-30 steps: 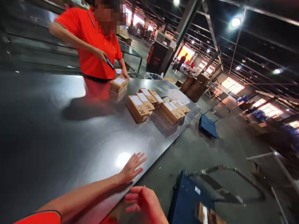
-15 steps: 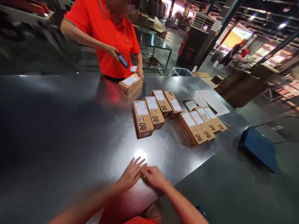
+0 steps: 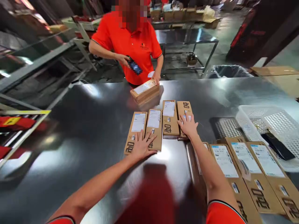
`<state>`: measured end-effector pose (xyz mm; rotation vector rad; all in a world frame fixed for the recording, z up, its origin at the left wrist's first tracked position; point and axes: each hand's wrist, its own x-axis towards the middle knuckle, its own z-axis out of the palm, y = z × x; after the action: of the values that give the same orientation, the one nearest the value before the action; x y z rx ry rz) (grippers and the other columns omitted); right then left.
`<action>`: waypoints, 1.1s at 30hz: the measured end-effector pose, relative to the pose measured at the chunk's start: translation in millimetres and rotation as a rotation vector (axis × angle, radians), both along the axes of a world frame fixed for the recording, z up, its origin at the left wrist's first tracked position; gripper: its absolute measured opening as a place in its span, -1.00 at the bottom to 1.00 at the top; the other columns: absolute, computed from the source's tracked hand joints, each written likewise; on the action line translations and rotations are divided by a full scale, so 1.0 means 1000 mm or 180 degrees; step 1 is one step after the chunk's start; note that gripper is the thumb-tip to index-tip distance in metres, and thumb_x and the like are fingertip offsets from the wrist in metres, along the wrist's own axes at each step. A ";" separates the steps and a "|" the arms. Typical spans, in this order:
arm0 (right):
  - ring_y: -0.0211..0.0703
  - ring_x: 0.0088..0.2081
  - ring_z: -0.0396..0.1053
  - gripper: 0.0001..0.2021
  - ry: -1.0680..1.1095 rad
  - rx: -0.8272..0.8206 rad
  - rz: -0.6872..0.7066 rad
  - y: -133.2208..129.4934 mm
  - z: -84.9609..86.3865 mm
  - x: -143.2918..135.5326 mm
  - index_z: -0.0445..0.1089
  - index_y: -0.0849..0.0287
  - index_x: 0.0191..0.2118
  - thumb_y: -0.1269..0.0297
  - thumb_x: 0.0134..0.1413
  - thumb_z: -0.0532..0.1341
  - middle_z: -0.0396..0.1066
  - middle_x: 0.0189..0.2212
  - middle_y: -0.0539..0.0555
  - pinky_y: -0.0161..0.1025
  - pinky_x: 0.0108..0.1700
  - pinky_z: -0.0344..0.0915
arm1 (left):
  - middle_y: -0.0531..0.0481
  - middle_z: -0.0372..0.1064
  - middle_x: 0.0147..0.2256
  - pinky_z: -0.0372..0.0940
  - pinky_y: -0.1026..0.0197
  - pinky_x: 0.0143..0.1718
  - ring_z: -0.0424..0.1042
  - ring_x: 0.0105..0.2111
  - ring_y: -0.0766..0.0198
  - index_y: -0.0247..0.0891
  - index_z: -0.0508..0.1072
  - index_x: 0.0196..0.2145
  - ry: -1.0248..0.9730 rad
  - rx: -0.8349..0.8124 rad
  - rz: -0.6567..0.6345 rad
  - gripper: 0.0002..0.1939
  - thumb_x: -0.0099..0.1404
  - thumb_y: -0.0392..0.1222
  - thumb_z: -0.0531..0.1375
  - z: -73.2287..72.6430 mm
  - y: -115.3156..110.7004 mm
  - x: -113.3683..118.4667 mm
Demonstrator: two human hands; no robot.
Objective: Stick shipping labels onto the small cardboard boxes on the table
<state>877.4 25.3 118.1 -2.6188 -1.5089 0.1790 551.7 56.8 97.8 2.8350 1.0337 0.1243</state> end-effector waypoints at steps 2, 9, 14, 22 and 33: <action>0.33 0.44 -0.29 -0.40 -0.0057 0.0084 0.0105 0.012 -0.006 0.012 0.01 -0.18 0.44 -0.16 0.39 -0.18 -0.18 0.47 0.00 0.57 0.17 0.09 | 0.10 -0.15 0.45 -0.36 -0.60 0.29 -0.35 0.40 -0.52 0.20 0.07 0.40 0.0071 0.0015 0.0037 -0.01 0.10 0.50 0.21 0.002 0.014 0.009; 0.39 0.41 -0.13 -0.23 0.0298 0.0704 0.0195 0.041 -0.009 0.056 -0.01 0.12 0.46 -0.22 0.29 -0.04 -0.20 0.44 0.34 0.34 0.26 0.13 | 0.05 -0.14 0.45 -0.34 -0.62 0.27 -0.33 0.39 -0.56 0.16 0.10 0.40 0.0116 0.0008 0.0175 0.01 0.08 0.46 0.27 0.015 0.077 0.036; 0.46 0.30 0.13 -0.06 0.0740 0.0238 -0.0213 0.046 -0.009 0.041 -0.12 0.12 0.48 -0.39 0.17 -0.01 -0.21 0.41 0.45 0.29 0.20 0.23 | -0.03 -0.13 0.45 -0.44 -0.61 0.26 -0.36 0.39 -0.56 0.12 0.07 0.42 -0.0101 0.0007 -0.0080 0.07 0.05 0.54 0.22 0.007 0.078 0.021; 0.45 0.22 0.26 -0.06 0.0905 0.0030 -0.0214 0.072 0.007 -0.084 -0.22 0.12 0.49 -0.33 0.18 0.02 -0.27 0.41 0.45 0.23 0.19 0.24 | -0.10 -0.07 0.43 -0.42 -0.57 0.27 -0.28 0.38 -0.55 0.07 0.14 0.40 -0.0041 -0.0012 -0.0166 0.07 0.03 0.48 0.30 0.006 0.116 -0.079; 0.37 0.20 0.29 -0.04 0.0944 0.0259 -0.0177 0.169 0.008 -0.191 -0.38 0.04 0.50 -0.29 0.20 0.08 -0.23 0.40 0.43 0.17 0.18 0.26 | -0.17 -0.02 0.41 -0.30 -0.55 0.26 -0.19 0.37 -0.56 0.03 0.14 0.40 0.0181 0.0335 -0.0282 0.05 0.06 0.46 0.28 0.012 0.225 -0.183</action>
<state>686.3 194.8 126.3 -2.4365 -1.3142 0.4673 369.1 281.6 109.6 2.9901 0.9367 0.0929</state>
